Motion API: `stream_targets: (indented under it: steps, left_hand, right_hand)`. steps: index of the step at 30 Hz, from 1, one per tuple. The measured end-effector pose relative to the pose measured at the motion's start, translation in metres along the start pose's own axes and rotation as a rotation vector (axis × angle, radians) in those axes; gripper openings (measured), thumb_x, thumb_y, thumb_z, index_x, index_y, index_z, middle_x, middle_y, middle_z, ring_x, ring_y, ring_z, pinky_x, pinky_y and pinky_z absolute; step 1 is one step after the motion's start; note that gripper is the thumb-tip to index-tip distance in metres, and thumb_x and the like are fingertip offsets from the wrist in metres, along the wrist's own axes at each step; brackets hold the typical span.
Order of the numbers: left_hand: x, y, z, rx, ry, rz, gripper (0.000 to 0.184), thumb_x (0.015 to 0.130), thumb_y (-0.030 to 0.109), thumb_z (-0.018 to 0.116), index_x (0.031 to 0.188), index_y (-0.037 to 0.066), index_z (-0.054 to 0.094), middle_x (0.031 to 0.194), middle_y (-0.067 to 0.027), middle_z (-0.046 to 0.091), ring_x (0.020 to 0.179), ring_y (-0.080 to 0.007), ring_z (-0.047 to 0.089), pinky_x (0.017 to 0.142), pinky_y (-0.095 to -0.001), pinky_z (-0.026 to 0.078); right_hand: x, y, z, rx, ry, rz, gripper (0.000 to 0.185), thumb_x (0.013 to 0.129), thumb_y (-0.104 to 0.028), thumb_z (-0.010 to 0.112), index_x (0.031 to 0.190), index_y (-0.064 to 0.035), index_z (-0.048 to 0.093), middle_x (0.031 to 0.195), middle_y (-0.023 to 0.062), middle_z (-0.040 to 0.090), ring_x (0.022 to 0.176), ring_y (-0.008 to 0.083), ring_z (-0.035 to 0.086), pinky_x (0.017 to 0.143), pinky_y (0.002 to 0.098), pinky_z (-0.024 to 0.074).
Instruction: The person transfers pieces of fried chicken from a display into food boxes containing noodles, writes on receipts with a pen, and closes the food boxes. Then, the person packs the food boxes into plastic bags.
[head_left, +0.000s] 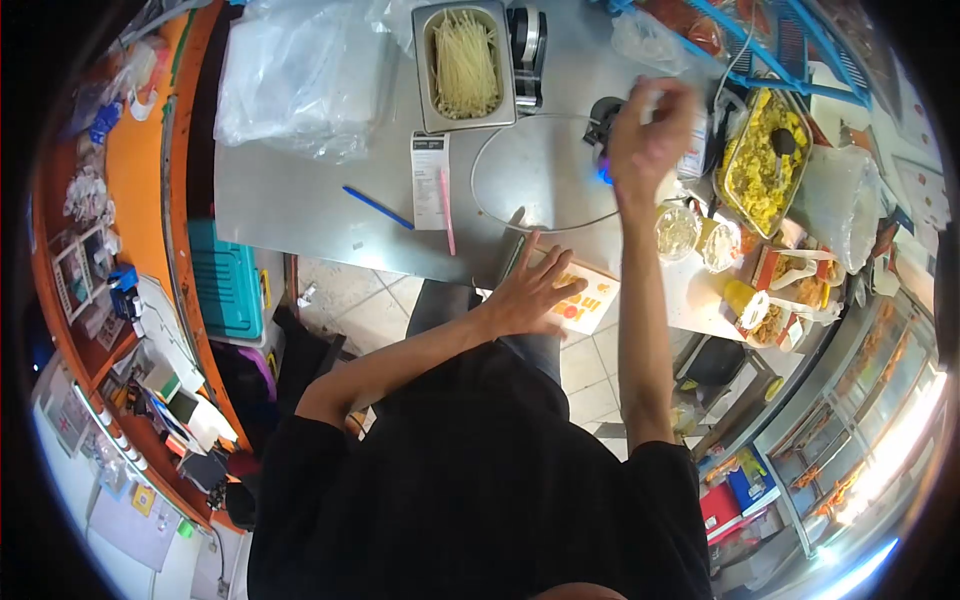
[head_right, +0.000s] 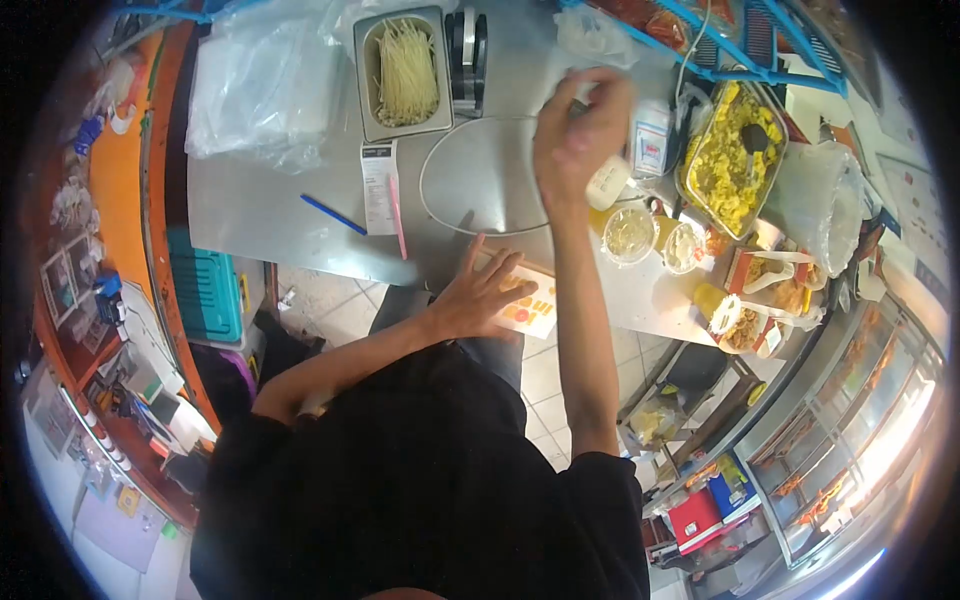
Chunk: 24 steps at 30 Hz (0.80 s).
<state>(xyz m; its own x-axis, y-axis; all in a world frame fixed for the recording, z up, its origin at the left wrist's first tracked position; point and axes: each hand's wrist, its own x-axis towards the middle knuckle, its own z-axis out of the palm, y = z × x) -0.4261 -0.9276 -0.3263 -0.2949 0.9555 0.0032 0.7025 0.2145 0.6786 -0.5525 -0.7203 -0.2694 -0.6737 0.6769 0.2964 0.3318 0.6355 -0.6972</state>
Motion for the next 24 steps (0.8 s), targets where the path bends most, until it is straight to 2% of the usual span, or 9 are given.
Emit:
stream_targets:
  steps: [2,4,7,10,13,16,20,23,24]
  left_hand:
    - [0.003,0.0,-0.014,0.131,-0.157,0.034,0.079,0.065,0.043,0.078,0.135,0.022,0.048,0.136,-0.0187,0.042,0.13,-0.0312,0.039,0.112,-0.0662,0.016]
    - [0.001,0.0,-0.012,0.254,-0.2,0.059,0.083,0.064,0.038,0.08,0.137,0.023,0.045,0.136,-0.0188,0.041,0.131,-0.0315,0.038,0.113,-0.0659,0.014]
    - [0.0,-0.004,0.005,0.378,-0.2,0.072,0.082,0.067,0.026,0.077,0.141,0.025,0.04,0.134,-0.0184,0.04,0.13,-0.0314,0.037,0.114,-0.0653,0.014]
    - [-0.001,-0.004,0.009,0.391,-0.185,0.056,0.083,0.067,0.027,0.076,0.141,0.023,0.038,0.133,-0.018,0.041,0.13,-0.0304,0.037,0.113,-0.0657,0.014]
    - [-0.005,-0.005,0.011,0.364,-0.172,0.066,0.081,0.069,0.028,0.074,0.141,0.021,0.039,0.136,-0.0161,0.041,0.134,-0.0314,0.033,0.113,-0.066,0.014]
    - [-0.002,-0.006,0.005,0.377,-0.169,0.094,0.078,0.064,0.034,0.078,0.135,0.018,0.051,0.142,-0.0129,0.041,0.136,-0.032,0.032,0.113,-0.0645,0.016]
    - [-0.006,-0.019,0.026,0.124,0.071,0.157,0.072,0.066,0.036,0.078,0.132,0.017,0.056,0.138,-0.0108,0.046,0.136,-0.0328,0.033,0.109,-0.0629,0.019]
    - [-0.005,-0.01,-0.002,0.154,-0.19,0.015,0.08,0.065,0.033,0.081,0.137,0.018,0.048,0.138,-0.0147,0.042,0.135,-0.0338,0.034,0.106,-0.0619,0.022]
    - [-0.002,-0.01,-0.015,0.242,-0.275,-0.032,0.081,0.065,0.032,0.081,0.137,0.018,0.047,0.139,-0.0153,0.041,0.134,-0.0336,0.033,0.106,-0.0617,0.022]
  right_hand:
    - [-0.016,0.027,0.024,0.101,-0.394,0.09,0.037,0.08,-0.013,0.072,0.112,0.001,0.061,0.08,0.0096,0.056,0.071,0.0215,0.052,0.066,0.032,0.0438]
    - [-0.027,0.013,0.048,0.627,-0.466,0.604,0.028,0.084,-0.019,0.072,0.105,-0.0015,0.067,0.074,0.0023,0.055,0.064,0.0146,0.049,0.057,0.0291,0.0426]
    - [-0.015,0.003,0.065,0.668,-0.7,0.999,0.025,0.091,-0.023,0.066,0.109,-0.0053,0.067,0.092,0.0007,0.057,0.073,0.0107,0.048,0.063,0.0262,0.0428]
    - [-0.021,0.03,0.086,1.004,-0.634,1.047,0.022,0.092,-0.018,0.064,0.108,-0.0027,0.067,0.096,0.003,0.059,0.078,0.0109,0.052,0.065,0.0266,0.0447]
    - [-0.066,0.036,0.075,1.136,-0.447,0.777,0.02,0.092,-0.013,0.064,0.106,0.0003,0.066,0.089,0.0045,0.062,0.072,0.0115,0.055,0.06,0.0271,0.0455]
    - [-0.113,0.07,0.113,0.649,-0.339,0.723,0.021,0.086,-0.007,0.068,0.106,0.0017,0.066,0.078,0.0032,0.064,0.061,0.0125,0.055,0.057,0.0289,0.0478]
    - [-0.118,0.07,0.148,0.196,0.181,0.404,0.018,0.075,-0.008,0.079,0.086,0.0011,0.069,0.068,0.0024,0.063,0.053,0.0158,0.054,0.056,0.0319,0.049]
    - [-0.12,0.065,0.118,0.788,-0.148,0.458,0.015,0.077,-0.01,0.078,0.076,0.0001,0.067,0.072,0.0041,0.06,0.062,0.0176,0.055,0.063,0.0315,0.0479]
    - [-0.117,0.064,0.094,0.653,-0.255,0.297,0.014,0.08,-0.01,0.075,0.076,0.0001,0.066,0.076,0.0051,0.058,0.068,0.0182,0.055,0.068,0.0315,0.0466]
